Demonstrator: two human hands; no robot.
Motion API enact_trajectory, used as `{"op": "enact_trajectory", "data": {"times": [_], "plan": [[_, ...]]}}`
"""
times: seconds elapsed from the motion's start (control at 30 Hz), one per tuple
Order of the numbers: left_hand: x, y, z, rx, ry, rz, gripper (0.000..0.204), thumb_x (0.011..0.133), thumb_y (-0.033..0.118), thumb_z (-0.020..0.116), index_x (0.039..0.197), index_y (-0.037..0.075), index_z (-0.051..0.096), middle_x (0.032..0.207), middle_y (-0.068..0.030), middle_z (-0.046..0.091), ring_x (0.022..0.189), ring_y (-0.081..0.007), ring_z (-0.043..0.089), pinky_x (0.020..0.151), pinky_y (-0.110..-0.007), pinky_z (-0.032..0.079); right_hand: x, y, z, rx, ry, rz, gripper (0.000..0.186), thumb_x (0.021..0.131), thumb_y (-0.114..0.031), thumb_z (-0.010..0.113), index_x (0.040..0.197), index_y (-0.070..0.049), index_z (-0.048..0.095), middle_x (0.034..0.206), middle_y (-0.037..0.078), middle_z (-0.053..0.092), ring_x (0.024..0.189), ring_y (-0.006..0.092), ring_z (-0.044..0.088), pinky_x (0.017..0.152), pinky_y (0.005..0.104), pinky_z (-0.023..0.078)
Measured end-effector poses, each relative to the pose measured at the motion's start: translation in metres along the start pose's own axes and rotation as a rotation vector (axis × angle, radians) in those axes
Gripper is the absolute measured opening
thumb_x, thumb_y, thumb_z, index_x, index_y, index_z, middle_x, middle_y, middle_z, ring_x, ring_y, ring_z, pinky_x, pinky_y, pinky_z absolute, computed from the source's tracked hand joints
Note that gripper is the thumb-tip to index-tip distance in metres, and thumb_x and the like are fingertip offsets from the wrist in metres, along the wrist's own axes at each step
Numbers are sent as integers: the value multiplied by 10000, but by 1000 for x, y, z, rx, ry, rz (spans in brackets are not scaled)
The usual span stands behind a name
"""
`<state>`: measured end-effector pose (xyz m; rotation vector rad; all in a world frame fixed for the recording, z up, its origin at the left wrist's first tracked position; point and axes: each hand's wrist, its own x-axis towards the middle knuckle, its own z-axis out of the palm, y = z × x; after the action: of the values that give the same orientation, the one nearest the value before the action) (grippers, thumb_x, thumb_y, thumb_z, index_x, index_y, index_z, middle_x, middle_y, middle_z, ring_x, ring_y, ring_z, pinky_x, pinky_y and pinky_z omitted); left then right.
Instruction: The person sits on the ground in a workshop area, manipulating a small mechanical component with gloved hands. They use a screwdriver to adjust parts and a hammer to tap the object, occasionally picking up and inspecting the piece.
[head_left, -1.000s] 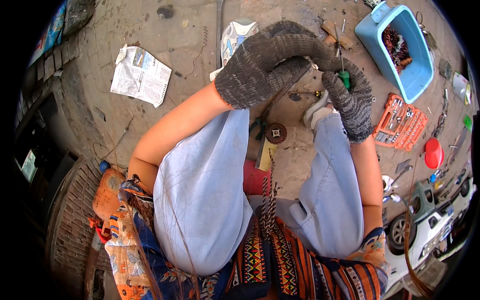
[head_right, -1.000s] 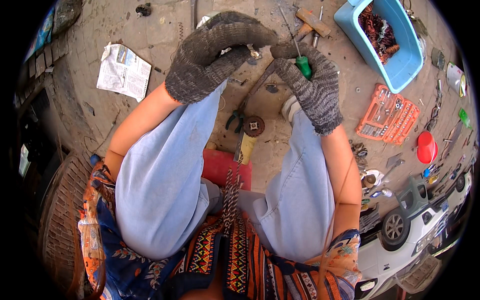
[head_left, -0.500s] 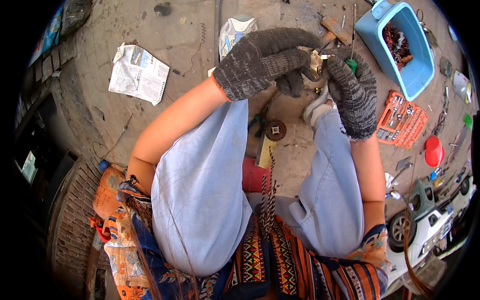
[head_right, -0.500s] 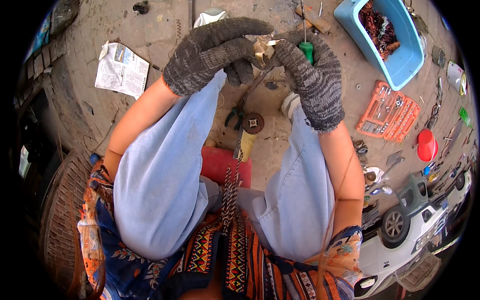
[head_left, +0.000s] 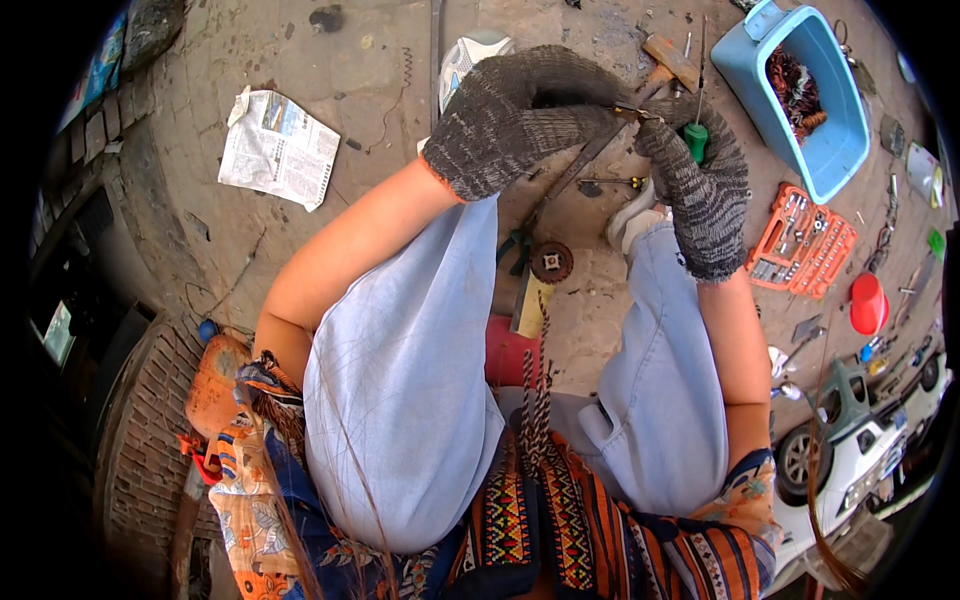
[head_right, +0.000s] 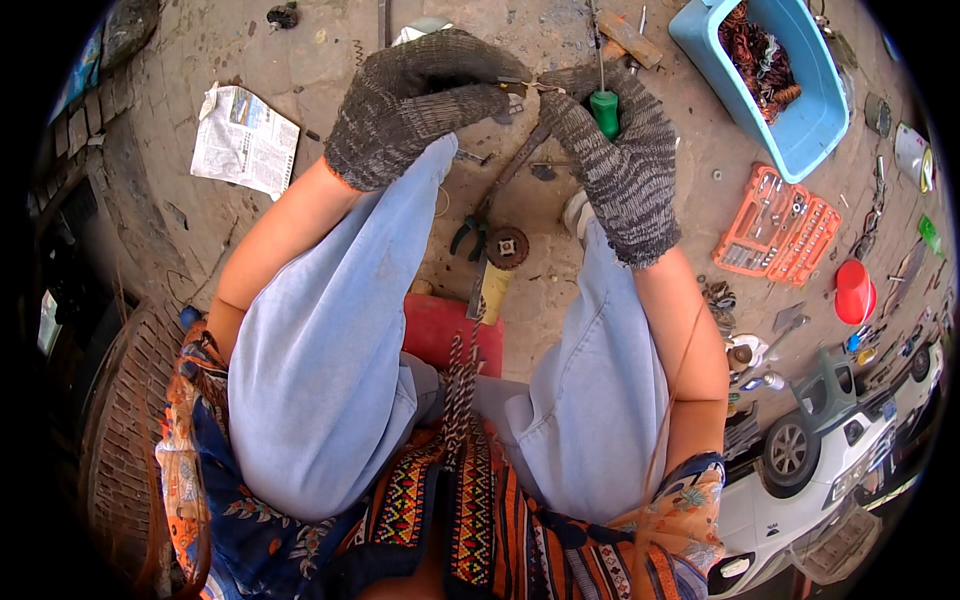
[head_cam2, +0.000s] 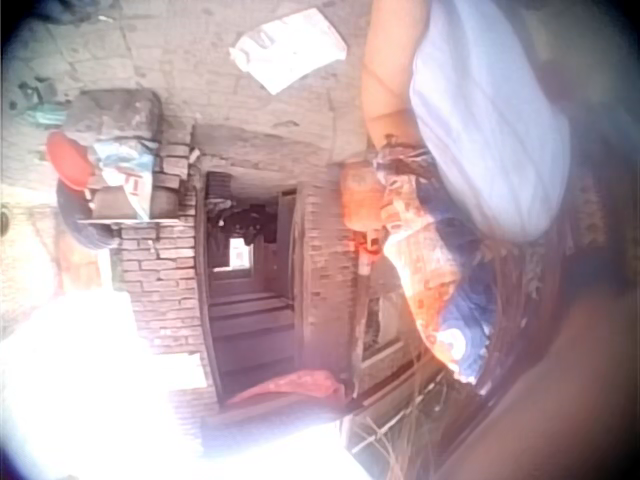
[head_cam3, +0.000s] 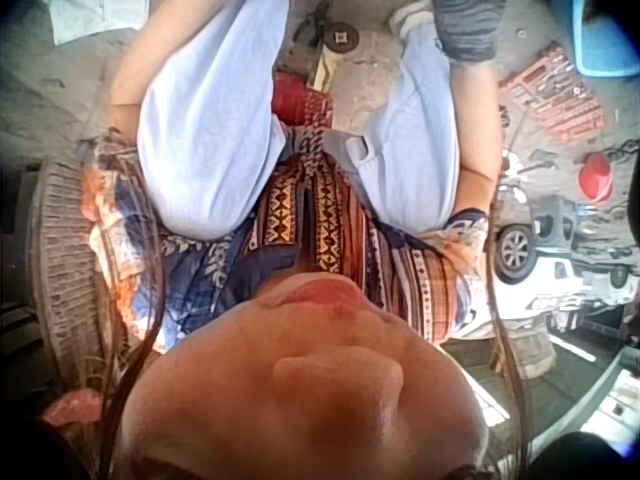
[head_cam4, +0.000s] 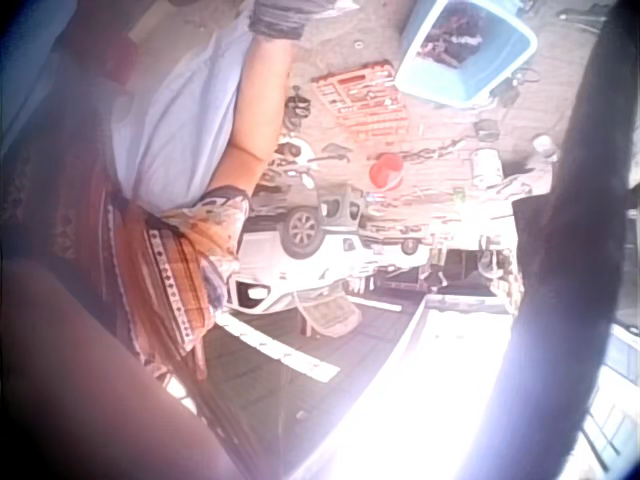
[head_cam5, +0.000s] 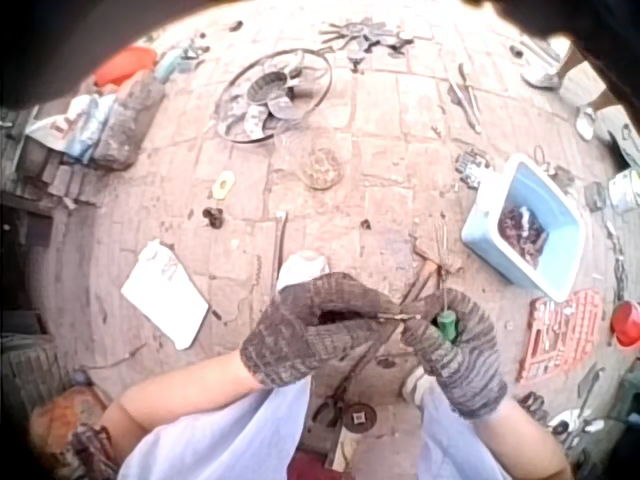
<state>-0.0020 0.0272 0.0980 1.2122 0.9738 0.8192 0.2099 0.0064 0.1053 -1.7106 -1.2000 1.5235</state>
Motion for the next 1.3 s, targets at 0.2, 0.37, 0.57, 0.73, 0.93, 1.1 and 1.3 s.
{"op": "enact_trajectory", "data": {"times": [0.2, 0.37, 0.57, 0.73, 0.93, 1.1, 1.3], "plan": [[4, 9, -2, 312, 41, 254, 228, 742, 1, 672, 966, 44, 669, 906, -65, 623, 801, -139, 602, 689, -297, 495, -1, -7, 8, -154, 99, -245, 293, 780, -227, 706, 1009, -61, 630, 877, 76, 658, 813, 151, 621, 730, 286, 494], [6, 16, 0, 604, 68, 394, 208, 705, 22, 702, 904, 71, 667, 876, -80, 611, 779, -195, 605, 652, -304, 490, -7, -13, 12, -51, 8, -234, 277, 768, -196, 721, 1003, -72, 645, 794, 51, 661, 754, 140, 627, 708, 286, 502], [8, 12, -1, 669, 84, 534, 198, 696, 55, 723, 876, 73, 641, 897, -75, 619, 818, -231, 612, 693, -319, 498, -5, -3, 11, -150, 42, -326, 262, 783, -220, 713, 986, -68, 647, 788, 26, 655, 738, 84, 615, 665, 241, 497], [2, 15, 8, 323, 46, 198, 186, 792, 88, 656, 973, 53, 636, 936, -83, 643, 838, -178, 624, 729, -306, 516, -7, -13, 10, 153, -74, -26, 255, 824, -212, 669, 1019, -53, 627, 870, 37, 647, 773, 108, 606, 687, 255, 493], [-1, 6, 6, 68, 104, -71, 191, 862, 76, 595, 1039, 10, 623, 891, -94, 660, 758, -132, 638, 682, -271, 535, -4, -6, 7, 144, -46, -47, 252, 883, -201, 585, 1074, -37, 597, 919, 59, 630, 805, 115, 586, 740, 255, 477], [2, 2, 0, 95, 106, -98, 184, 867, 86, 590, 1031, 8, 624, 884, -91, 660, 770, -138, 647, 674, -263, 544, -3, -5, 9, 46, -105, -9, 281, 892, -194, 565, 1125, -37, 570, 941, 77, 625, 851, 128, 581, 769, 266, 468], [17, -55, -16, -22, 273, -331, 188, 859, 121, 608, 1015, 19, 632, 905, -85, 657, 762, -145, 650, 657, -257, 552, 2, 66, 13, -630, -291, -20, 378, 889, -280, 528, 1176, -34, 531, 1032, 182, 616, 965, 324, 593, 842, 367, 462]]}}
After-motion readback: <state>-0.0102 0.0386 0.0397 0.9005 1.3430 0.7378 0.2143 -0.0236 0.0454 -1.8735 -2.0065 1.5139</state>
